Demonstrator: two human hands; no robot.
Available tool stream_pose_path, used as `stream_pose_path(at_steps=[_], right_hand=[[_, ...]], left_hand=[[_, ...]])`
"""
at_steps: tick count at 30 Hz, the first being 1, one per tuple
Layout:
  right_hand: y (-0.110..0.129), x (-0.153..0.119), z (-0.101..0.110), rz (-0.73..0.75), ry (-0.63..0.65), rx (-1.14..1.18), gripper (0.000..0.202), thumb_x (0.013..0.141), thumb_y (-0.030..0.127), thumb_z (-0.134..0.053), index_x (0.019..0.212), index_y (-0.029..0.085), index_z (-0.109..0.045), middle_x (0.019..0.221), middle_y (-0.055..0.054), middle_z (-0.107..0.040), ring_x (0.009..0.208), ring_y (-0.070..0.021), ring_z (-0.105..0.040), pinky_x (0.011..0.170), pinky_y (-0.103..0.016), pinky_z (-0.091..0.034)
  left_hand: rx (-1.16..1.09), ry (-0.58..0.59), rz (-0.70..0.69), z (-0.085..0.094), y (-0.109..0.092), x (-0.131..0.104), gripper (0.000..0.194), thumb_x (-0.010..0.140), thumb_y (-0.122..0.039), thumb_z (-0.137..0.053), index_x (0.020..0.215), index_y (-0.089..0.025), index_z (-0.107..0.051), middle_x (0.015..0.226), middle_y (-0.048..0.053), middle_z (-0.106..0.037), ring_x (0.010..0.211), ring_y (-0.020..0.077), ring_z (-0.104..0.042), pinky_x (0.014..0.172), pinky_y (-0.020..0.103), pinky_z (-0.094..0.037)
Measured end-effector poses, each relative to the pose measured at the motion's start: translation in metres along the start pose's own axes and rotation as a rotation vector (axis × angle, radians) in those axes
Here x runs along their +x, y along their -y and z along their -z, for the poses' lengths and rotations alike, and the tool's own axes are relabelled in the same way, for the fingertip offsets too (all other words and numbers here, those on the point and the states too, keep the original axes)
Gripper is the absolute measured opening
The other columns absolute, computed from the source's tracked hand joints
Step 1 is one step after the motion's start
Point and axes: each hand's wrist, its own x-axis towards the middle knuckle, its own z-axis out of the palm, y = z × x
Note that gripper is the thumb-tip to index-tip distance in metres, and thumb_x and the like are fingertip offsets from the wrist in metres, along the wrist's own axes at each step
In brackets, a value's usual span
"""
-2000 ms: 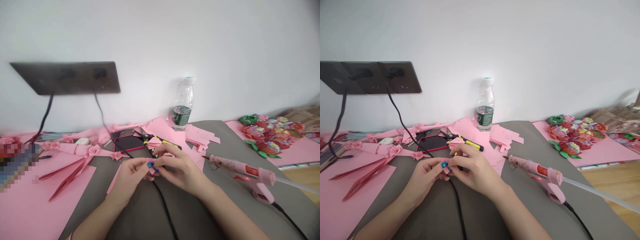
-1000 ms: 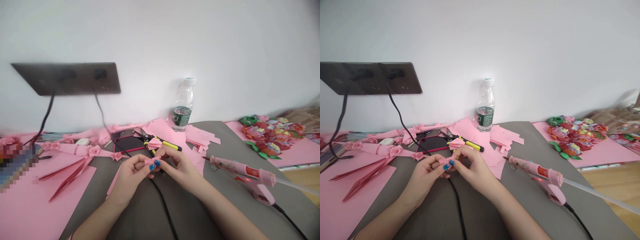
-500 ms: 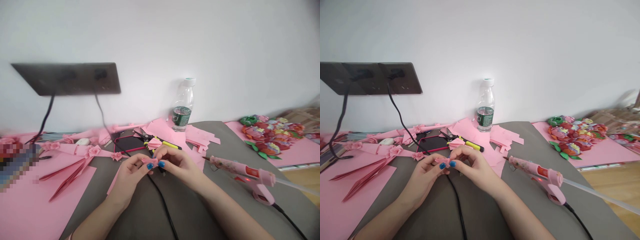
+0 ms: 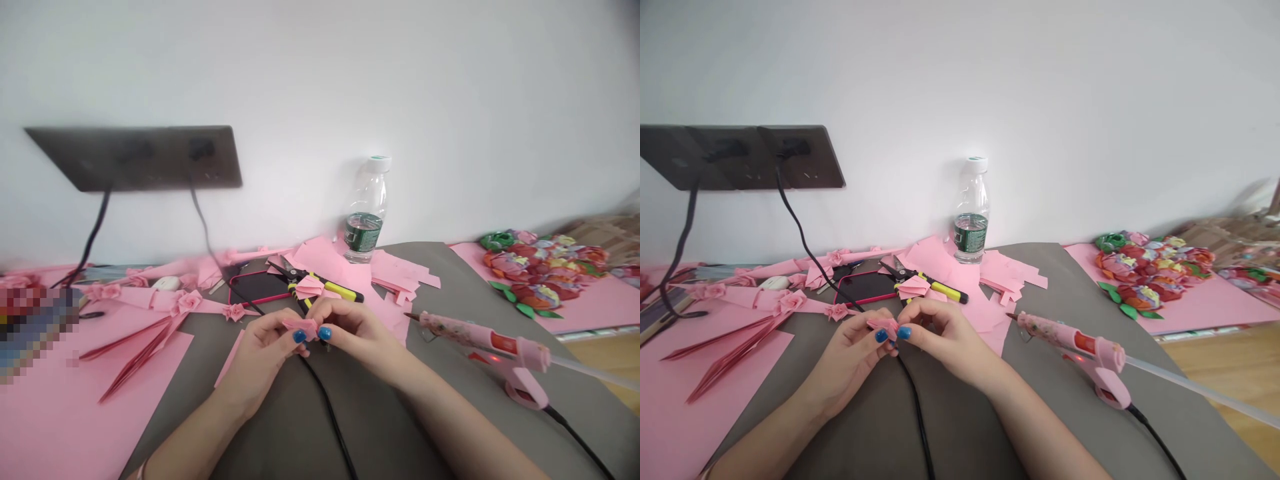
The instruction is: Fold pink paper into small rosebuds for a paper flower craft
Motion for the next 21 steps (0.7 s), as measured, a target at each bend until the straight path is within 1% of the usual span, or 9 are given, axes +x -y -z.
stream_pose_path(at_steps=[5, 8, 11, 13, 16, 18, 19, 21], right_hand=[[0.0022, -0.0001, -0.0003, -0.022, 0.014, -0.033, 0.032, 0.093, 0.047, -0.061, 0.082, 0.018, -0.066, 0.077, -0.003, -0.063, 0.070, -0.0146, -0.056, 0.066, -0.028, -0.046], [0.0034, -0.0004, -0.0005, -0.027, -0.003, -0.060, 0.032, 0.093, 0.047, -0.062, 0.082, 0.018, -0.065, 0.076, -0.002, -0.061, 0.070, -0.0143, -0.055, 0.065, -0.027, -0.044], [0.0020, -0.0007, -0.0010, -0.004, -0.059, -0.087, 0.033, 0.089, 0.051, -0.064, 0.081, 0.018, -0.062, 0.076, -0.002, -0.060, 0.069, -0.0148, -0.054, 0.063, -0.028, -0.044], [-0.0007, -0.0013, -0.0013, -0.002, -0.107, -0.124, 0.033, 0.089, 0.050, -0.064, 0.081, 0.019, -0.061, 0.077, -0.002, -0.058, 0.069, -0.0148, -0.053, 0.062, -0.028, -0.044], [-0.0048, -0.0021, -0.0014, 0.014, -0.183, -0.179, 0.027, 0.092, 0.044, -0.061, 0.080, 0.020, -0.057, 0.078, -0.001, -0.054, 0.069, -0.0149, -0.051, 0.063, -0.028, -0.043], [-0.0055, -0.0021, -0.0018, 0.053, -0.220, -0.214, 0.023, 0.092, 0.039, -0.060, 0.079, 0.021, -0.055, 0.080, -0.002, -0.055, 0.072, -0.0161, -0.052, 0.065, -0.029, -0.045], [-0.0050, -0.0019, -0.0022, 0.073, -0.223, -0.228, 0.020, 0.091, 0.036, -0.060, 0.079, 0.021, -0.055, 0.082, -0.003, -0.056, 0.075, -0.0170, -0.053, 0.068, -0.030, -0.046], [-0.0029, -0.0014, -0.0034, 0.102, -0.193, -0.238, 0.016, 0.091, 0.031, -0.060, 0.080, 0.021, -0.056, 0.088, -0.005, -0.060, 0.082, -0.0188, -0.057, 0.074, -0.033, -0.048]], left_hand=[[-0.059, 0.069, -0.003, 0.0040, 0.0036, 0.0004, 0.018, 0.068, -0.035, -0.088, 0.068, -0.021, -0.078, 0.075, 0.002, -0.065, 0.072, 0.0131, -0.054, 0.064, 0.022, -0.047], [-0.063, 0.063, -0.001, 0.0057, 0.0054, 0.0002, 0.018, 0.069, -0.033, -0.088, 0.069, -0.020, -0.077, 0.077, 0.002, -0.068, 0.074, 0.0130, -0.056, 0.065, 0.021, -0.048], [-0.058, 0.032, 0.004, 0.0063, 0.0064, 0.0008, 0.017, 0.073, -0.030, -0.086, 0.075, -0.019, -0.073, 0.073, 0.000, -0.066, 0.067, 0.0104, -0.055, 0.063, 0.020, -0.048], [-0.051, -0.001, -0.005, 0.0063, 0.0071, 0.0017, 0.018, 0.074, -0.028, -0.085, 0.076, -0.018, -0.069, 0.072, -0.002, -0.064, 0.066, 0.0099, -0.055, 0.063, 0.019, -0.049], [-0.017, -0.088, -0.051, 0.0064, 0.0082, 0.0028, 0.021, 0.074, -0.030, -0.084, 0.078, -0.018, -0.067, 0.077, -0.002, -0.063, 0.071, 0.0107, -0.057, 0.063, 0.019, -0.052], [-0.011, -0.149, -0.065, 0.0068, 0.0087, 0.0031, 0.022, 0.073, -0.032, -0.085, 0.080, -0.019, -0.068, 0.079, -0.003, -0.063, 0.071, 0.0100, -0.058, 0.064, 0.019, -0.054], [-0.015, -0.175, -0.063, 0.0071, 0.0088, 0.0033, 0.022, 0.073, -0.032, -0.085, 0.081, -0.019, -0.068, 0.079, -0.003, -0.063, 0.069, 0.0092, -0.059, 0.064, 0.019, -0.054], [-0.017, -0.174, -0.062, 0.0074, 0.0086, 0.0037, 0.021, 0.073, -0.031, -0.085, 0.080, -0.019, -0.069, 0.077, -0.004, -0.064, 0.069, 0.0090, -0.060, 0.065, 0.018, -0.054]])
